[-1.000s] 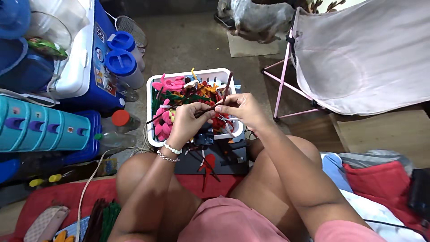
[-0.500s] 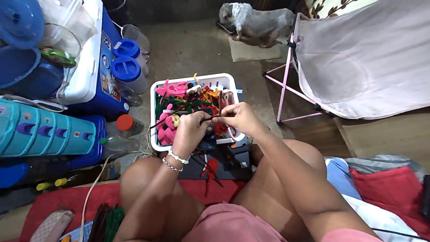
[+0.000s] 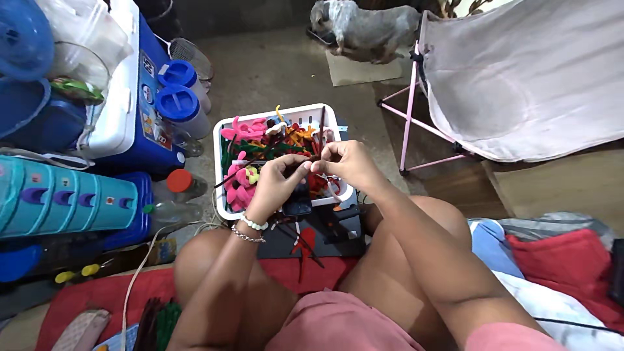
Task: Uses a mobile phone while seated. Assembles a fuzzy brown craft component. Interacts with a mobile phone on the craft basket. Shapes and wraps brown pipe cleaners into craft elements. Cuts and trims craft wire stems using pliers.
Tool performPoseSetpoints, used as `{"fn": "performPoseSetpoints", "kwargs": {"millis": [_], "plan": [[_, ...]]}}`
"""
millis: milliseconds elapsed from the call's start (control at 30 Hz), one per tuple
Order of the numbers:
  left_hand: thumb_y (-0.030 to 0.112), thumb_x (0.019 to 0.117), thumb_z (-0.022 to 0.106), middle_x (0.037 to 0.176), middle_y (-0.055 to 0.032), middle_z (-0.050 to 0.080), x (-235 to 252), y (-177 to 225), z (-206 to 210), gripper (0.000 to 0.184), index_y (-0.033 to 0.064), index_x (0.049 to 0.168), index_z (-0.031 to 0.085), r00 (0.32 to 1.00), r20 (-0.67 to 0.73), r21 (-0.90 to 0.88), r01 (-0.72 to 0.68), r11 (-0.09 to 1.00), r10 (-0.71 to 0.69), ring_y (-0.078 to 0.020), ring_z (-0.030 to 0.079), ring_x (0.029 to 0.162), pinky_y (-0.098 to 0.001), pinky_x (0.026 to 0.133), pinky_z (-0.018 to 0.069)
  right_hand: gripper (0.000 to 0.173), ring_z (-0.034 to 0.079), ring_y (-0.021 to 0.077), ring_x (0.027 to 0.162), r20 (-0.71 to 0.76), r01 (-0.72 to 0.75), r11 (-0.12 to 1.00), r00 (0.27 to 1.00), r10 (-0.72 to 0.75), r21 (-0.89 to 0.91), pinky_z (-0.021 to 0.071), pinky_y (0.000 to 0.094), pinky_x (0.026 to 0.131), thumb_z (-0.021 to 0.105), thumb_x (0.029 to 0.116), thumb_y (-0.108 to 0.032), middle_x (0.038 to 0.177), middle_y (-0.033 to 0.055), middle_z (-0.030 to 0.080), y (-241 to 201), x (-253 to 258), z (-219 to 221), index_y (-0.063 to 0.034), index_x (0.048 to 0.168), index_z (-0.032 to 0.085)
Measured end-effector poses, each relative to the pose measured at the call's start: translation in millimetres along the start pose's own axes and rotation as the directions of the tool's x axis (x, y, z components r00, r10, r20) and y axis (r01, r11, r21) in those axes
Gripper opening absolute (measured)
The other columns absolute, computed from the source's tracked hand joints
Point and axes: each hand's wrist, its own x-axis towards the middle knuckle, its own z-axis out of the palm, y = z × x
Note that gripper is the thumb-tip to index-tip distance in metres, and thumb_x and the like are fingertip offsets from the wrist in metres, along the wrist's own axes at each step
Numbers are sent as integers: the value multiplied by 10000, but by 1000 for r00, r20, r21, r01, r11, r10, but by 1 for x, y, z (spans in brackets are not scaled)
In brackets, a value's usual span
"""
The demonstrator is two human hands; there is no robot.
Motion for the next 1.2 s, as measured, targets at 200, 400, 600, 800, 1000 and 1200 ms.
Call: {"fn": "performPoseSetpoints", "kwargs": {"millis": [200,400,600,800,1000,1200], "plan": [[172,1042,597,862,-11,723,1,3,-2,161,67,1023,718,993,-15,-143,113,983,-116,-62,610,677,-194,603,491,100,668,53,733,-58,137,991,989,-137,5,573,231,681,767,922,-151,861,4,721,-6,-2,-9,-71,973,736],[123,994,673,919,-16,743,0,2,2,159,49,1121,735,998,-43,-114,46,992,-51,-64,676,756,-215,676,563,70,649,57,701,-2,6,995,1000,-6,96,553,234,640,737,946,-142,848,6,709,-7,-2,-5,-77,971,734],[148,996,678,907,-16,750,0,2,0,140,63,1079,753,997,-47,-49,64,997,-66,-72,679,738,-229,677,567,174,687,85,789,-51,191,981,980,-190,21,591,255,735,761,916,-111,917,33,717,-3,-1,-2,-53,1070,703],[144,1004,662,877,-19,727,-2,7,-2,140,52,1067,746,994,-5,-100,112,989,-113,-63,635,699,-207,622,526,239,707,169,925,-69,509,818,837,-543,-269,601,331,848,689,974,-100,1058,99,725,-3,3,-5,-30,1201,710],[156,1010,650,867,-8,733,-2,7,-6,140,68,1048,753,992,33,-85,127,988,-125,-55,619,666,-195,578,495,168,685,245,984,44,588,649,756,-653,-483,513,459,955,661,995,-158,1004,85,726,4,3,-5,-125,1080,802],[126,1005,650,846,-11,730,-2,6,-6,130,52,1037,751,994,32,-92,106,990,-103,-53,631,668,-195,593,514,160,695,229,946,52,619,609,721,-691,-495,486,477,1010,650,997,-116,954,86,729,3,2,-6,-104,1044,803]]}}
